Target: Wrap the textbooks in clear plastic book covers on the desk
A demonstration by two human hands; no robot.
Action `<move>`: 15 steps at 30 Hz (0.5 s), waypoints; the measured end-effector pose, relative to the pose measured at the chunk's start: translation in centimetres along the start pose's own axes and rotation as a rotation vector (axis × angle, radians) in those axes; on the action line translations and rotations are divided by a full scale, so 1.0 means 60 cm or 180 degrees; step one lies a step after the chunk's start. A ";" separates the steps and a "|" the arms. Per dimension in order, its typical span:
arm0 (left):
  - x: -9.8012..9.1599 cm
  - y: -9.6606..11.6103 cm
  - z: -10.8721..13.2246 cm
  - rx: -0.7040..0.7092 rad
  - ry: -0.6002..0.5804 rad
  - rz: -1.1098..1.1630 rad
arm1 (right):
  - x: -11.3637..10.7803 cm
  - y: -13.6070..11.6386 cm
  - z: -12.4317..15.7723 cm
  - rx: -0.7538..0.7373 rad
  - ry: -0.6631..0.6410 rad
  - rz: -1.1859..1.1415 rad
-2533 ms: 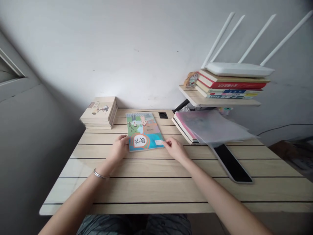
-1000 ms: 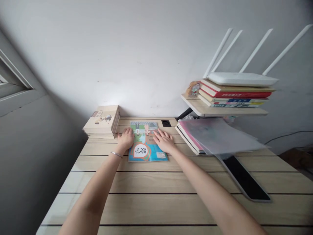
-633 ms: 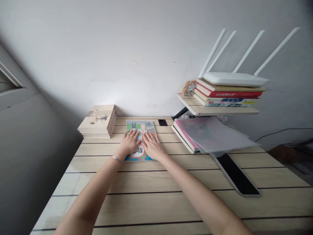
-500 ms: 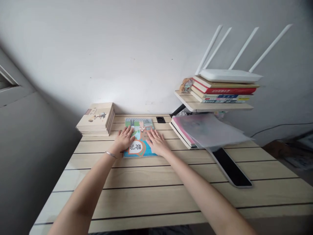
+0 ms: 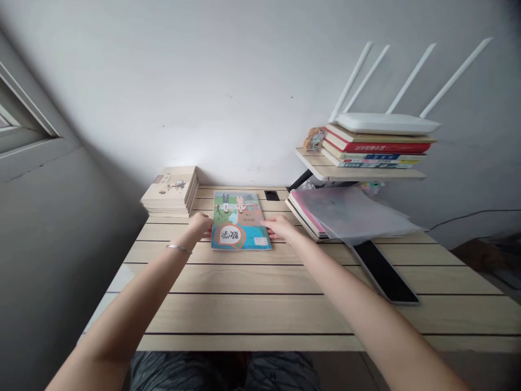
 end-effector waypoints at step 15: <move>0.024 0.020 0.036 0.0384 -0.0227 -0.1062 | 0.014 0.012 0.020 0.0751 -0.1138 -0.0832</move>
Point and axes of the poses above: each hand's wrist, its own z-axis away from the middle knuckle, its own x-axis out of the palm, y = z × x, the point moved 7 cm from there along -z, towards the middle knuckle, and after that the axes turned 15 degrees about -z, right-handed, at the moved point
